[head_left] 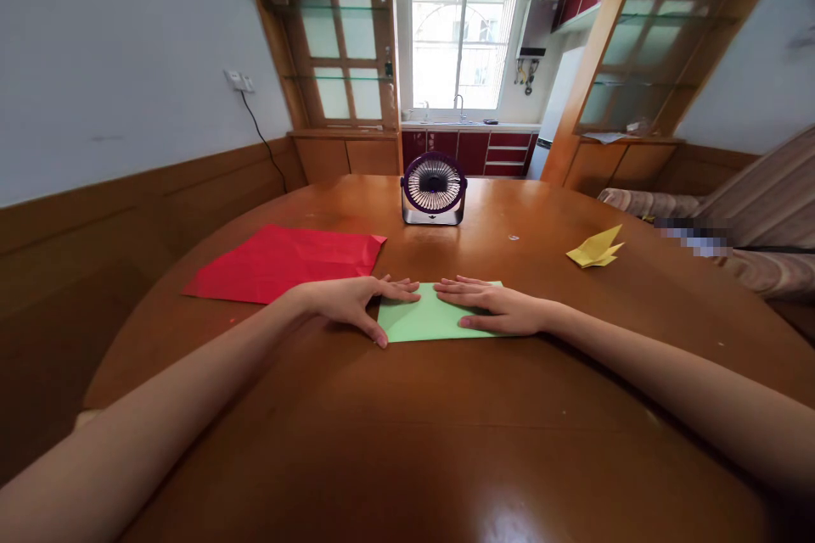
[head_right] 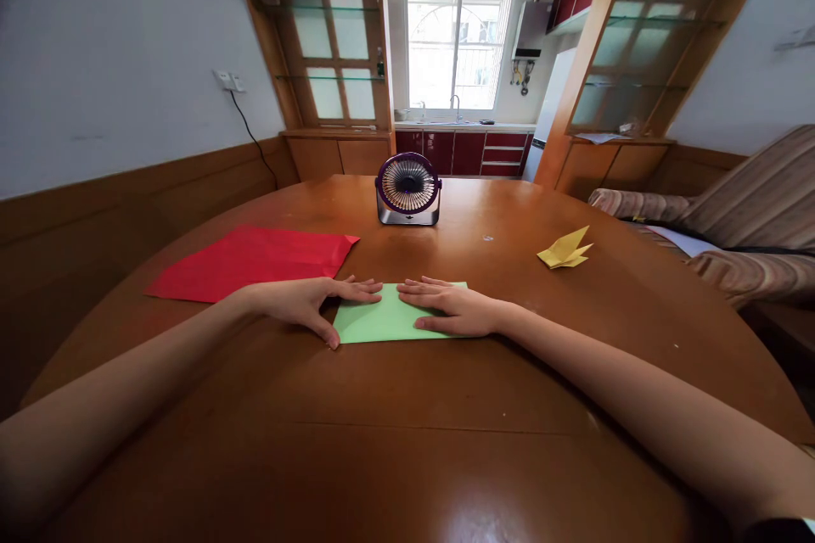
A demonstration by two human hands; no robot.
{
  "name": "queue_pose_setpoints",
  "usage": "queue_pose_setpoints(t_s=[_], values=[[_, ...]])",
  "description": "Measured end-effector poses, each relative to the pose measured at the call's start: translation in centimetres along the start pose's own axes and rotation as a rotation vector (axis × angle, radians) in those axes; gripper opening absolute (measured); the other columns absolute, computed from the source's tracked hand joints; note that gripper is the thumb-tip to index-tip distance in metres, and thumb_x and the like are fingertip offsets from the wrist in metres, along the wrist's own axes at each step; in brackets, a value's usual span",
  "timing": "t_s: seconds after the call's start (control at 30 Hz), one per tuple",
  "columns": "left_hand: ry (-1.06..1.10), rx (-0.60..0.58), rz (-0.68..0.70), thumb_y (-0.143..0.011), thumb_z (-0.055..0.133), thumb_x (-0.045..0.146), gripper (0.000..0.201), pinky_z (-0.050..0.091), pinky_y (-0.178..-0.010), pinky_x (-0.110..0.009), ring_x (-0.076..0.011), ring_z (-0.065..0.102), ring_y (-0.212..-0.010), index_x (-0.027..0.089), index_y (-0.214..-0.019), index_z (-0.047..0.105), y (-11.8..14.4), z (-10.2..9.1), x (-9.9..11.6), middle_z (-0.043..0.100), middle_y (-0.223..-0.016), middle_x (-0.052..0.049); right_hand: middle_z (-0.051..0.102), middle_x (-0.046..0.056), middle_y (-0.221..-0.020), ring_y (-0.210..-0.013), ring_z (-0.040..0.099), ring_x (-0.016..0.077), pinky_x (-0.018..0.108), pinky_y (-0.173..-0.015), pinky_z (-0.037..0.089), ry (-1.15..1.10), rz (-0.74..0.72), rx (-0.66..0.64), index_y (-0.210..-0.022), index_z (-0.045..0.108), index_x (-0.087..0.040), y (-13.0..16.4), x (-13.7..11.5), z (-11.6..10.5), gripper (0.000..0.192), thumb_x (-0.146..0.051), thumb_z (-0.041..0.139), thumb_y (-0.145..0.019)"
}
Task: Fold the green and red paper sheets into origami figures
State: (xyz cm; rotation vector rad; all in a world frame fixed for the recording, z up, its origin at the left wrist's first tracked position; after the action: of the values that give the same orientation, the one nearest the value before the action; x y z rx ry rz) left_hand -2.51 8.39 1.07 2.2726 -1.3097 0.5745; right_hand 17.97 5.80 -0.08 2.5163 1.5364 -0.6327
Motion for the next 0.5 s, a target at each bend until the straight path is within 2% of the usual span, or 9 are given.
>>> queue_pose_setpoints(t_s=[0.27, 0.5], values=[[0.007, -0.030, -0.002, -0.073, 0.077, 0.050, 0.088, 0.003, -0.119, -0.050, -0.0271, 0.012, -0.147, 0.036, -0.147, 0.032, 0.0, 0.0, -0.1, 0.020, -0.158, -0.003, 0.023, 0.006, -0.158, -0.148, 0.015, 0.0210, 0.047, -0.122, 0.013, 0.028, 0.007, -0.004, -0.152, 0.023, -0.024, 0.1, 0.1, 0.0, 0.061, -0.046, 0.044, -0.098], [-0.013, -0.044, -0.070, -0.065, 0.081, 0.052, 0.098, 0.008, -0.117, -0.055, -0.0333, 0.005, -0.147, 0.040, -0.147, 0.030, 0.2, -0.3, -1.0, 0.017, -0.159, -0.002, 0.026, 0.005, -0.157, -0.147, 0.017, 0.0212, 0.047, -0.123, 0.012, 0.005, -0.014, 0.007, -0.151, 0.023, -0.025, 0.0, 0.0, 0.0, 0.060, -0.044, 0.045, -0.098]])
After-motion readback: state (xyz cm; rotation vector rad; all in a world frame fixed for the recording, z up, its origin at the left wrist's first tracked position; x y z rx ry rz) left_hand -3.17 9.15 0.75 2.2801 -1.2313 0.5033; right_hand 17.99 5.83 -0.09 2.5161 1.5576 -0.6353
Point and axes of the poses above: each hand's wrist, its own y-axis away from the middle knuckle, its own z-axis out of the palm, x = y × z, the point moved 6 cm from there along -y, towards the middle knuckle
